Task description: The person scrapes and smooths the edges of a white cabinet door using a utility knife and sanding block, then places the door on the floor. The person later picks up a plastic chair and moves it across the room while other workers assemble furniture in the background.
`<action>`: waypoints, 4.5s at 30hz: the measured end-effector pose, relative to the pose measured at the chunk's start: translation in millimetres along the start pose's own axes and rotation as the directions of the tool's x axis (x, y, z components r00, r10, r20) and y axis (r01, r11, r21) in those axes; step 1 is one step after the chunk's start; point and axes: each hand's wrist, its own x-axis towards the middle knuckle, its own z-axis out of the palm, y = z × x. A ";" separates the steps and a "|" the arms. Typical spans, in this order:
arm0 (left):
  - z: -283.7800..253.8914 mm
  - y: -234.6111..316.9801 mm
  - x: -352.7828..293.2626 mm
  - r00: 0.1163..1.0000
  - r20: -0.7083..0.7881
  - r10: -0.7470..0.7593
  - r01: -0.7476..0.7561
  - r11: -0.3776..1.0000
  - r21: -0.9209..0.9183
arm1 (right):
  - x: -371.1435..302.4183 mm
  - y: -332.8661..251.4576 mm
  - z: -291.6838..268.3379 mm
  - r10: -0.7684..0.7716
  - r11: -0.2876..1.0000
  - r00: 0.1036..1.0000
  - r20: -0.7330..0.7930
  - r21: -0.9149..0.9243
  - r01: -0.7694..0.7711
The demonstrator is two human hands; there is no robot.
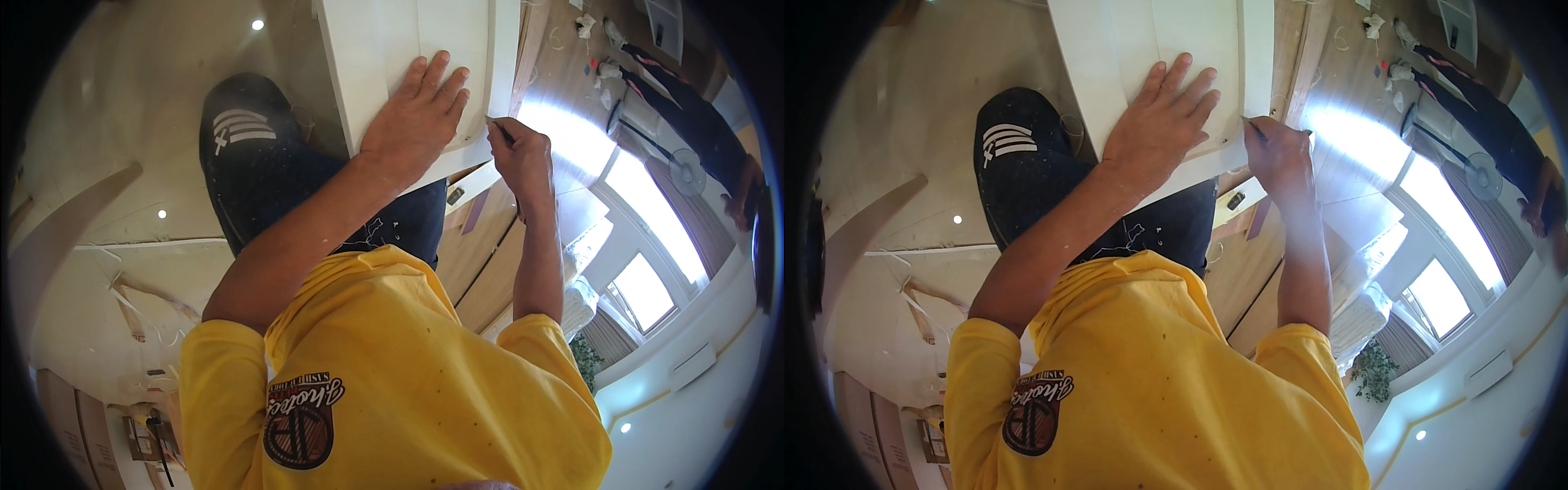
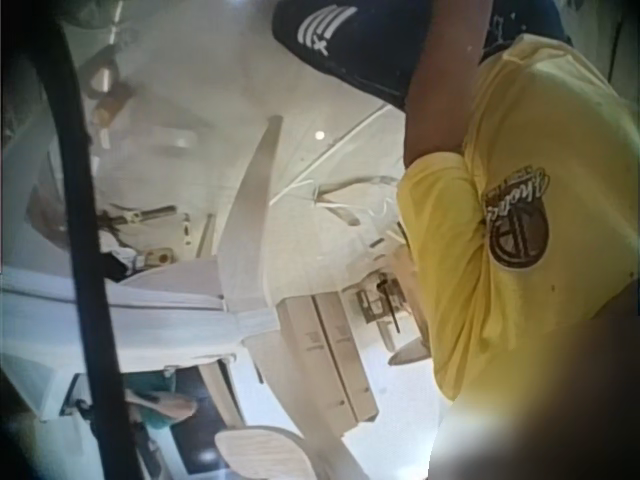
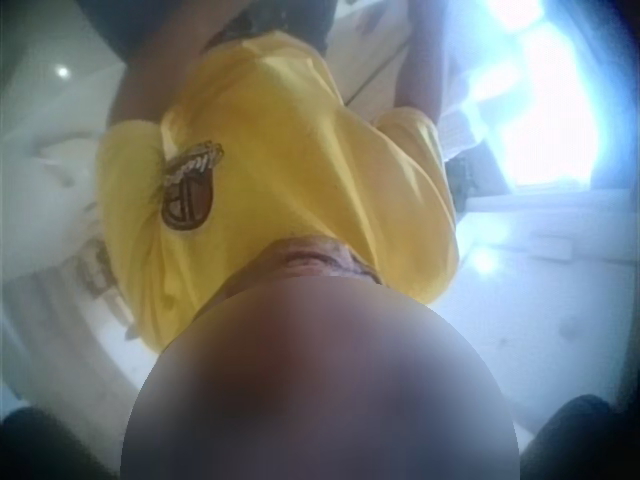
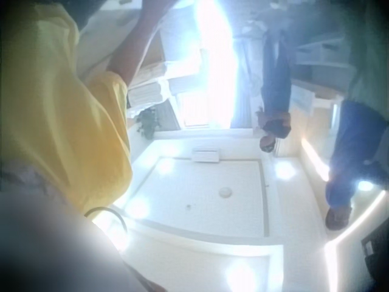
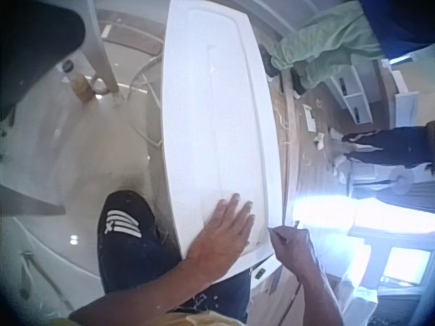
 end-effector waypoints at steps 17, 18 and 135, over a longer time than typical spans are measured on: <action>-1.4 0.6 0.7 1.000 -0.017 -0.011 0.011 1.000 -0.020 | -3.2 -7.5 6.9 -0.061 0.998 0.994 -0.091 -0.025 0.059; -1.0 0.6 0.7 1.000 -0.015 -0.009 0.009 1.000 -0.009 | -3.0 -7.1 8.5 -0.078 0.996 0.992 -0.101 -0.048 0.073; -4.3 10.4 13.9 0.997 0.064 -0.044 0.046 0.998 -0.031 | 0.6 1.2 14.1 0.069 0.990 0.997 -0.032 -0.124 -0.073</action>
